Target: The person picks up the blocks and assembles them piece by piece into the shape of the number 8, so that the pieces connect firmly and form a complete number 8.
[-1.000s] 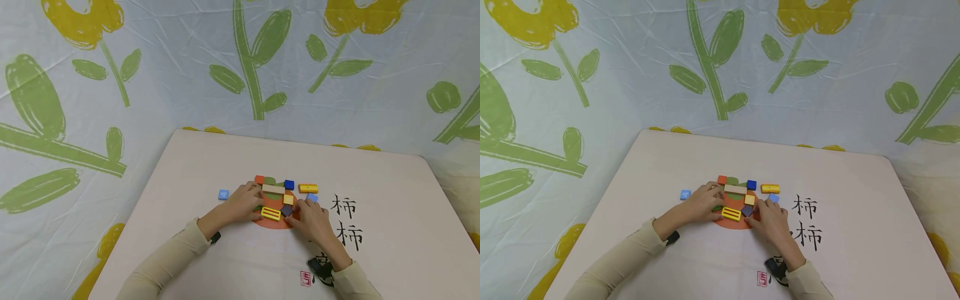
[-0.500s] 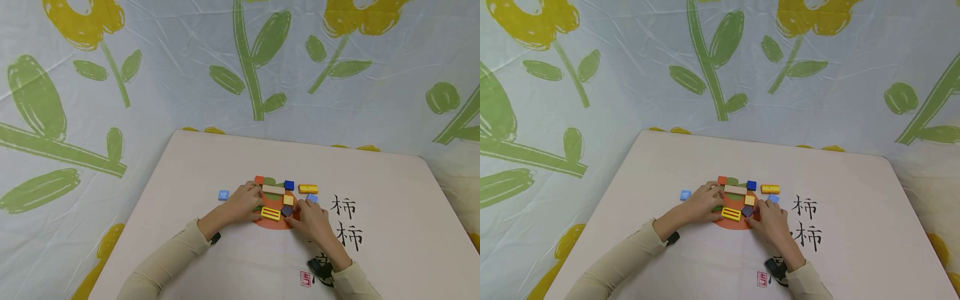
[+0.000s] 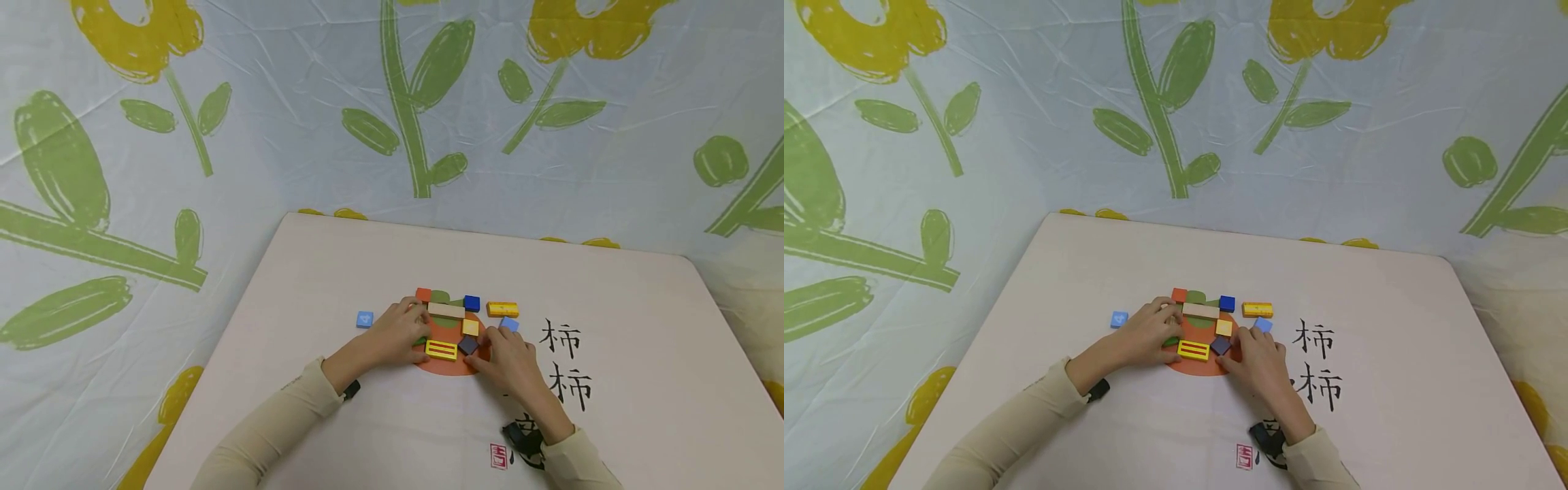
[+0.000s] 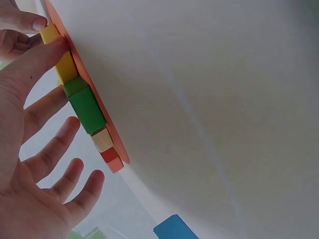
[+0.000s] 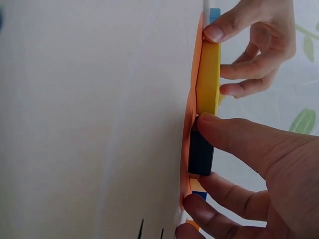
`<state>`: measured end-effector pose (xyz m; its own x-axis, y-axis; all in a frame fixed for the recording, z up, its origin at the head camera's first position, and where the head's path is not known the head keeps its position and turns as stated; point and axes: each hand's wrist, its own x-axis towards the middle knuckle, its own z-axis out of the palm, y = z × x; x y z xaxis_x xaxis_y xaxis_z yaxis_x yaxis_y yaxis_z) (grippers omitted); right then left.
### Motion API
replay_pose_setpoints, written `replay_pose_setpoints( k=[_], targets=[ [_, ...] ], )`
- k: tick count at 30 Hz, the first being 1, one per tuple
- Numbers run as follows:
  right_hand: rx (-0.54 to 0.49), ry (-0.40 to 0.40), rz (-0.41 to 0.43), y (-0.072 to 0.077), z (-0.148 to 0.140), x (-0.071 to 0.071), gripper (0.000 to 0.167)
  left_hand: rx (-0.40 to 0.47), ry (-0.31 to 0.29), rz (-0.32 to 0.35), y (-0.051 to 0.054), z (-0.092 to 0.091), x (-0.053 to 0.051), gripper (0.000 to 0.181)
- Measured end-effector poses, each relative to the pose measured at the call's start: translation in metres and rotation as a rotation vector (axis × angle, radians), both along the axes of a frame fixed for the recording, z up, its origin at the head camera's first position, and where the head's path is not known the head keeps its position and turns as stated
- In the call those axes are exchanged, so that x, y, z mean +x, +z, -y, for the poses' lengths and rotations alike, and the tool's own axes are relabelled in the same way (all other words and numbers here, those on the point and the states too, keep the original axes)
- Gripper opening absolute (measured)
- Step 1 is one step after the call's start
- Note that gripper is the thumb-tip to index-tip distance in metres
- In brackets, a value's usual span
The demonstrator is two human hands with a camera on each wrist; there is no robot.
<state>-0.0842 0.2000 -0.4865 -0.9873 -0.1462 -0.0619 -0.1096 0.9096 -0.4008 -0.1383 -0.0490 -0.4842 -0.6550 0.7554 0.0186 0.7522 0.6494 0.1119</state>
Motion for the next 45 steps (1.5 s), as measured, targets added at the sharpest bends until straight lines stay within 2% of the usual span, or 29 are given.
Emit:
replay_pose_setpoints(
  k=[13, 25, 30, 33, 39, 45],
  targets=[
    [-0.013, 0.010, -0.004, 0.002, -0.001, 0.002, 0.040, 0.016, -0.005, 0.004, 0.001, 0.002, 0.001, 0.039],
    [-0.047, 0.014, -0.016, 0.003, -0.001, 0.005, 0.040, 0.160, 0.057, 0.060, 0.016, 0.023, 0.000, 0.040],
    [-0.045, 0.014, -0.022, 0.003, -0.002, 0.004, 0.038, 0.213, 0.079, 0.044, 0.017, 0.033, -0.002, 0.035],
    [-0.041, 0.017, -0.026, 0.003, -0.003, 0.005, 0.037, 0.225, 0.071, 0.053, 0.016, 0.033, 0.000, 0.032],
    [-0.042, 0.017, -0.029, 0.003, -0.004, 0.004, 0.037, 0.151, -0.010, 0.041, 0.011, 0.015, 0.005, 0.028],
    [-0.129, -0.006, -0.048, 0.006, -0.011, 0.005, 0.032, 0.039, -0.026, -0.004, 0.006, -0.003, 0.008, 0.029]
  ],
)
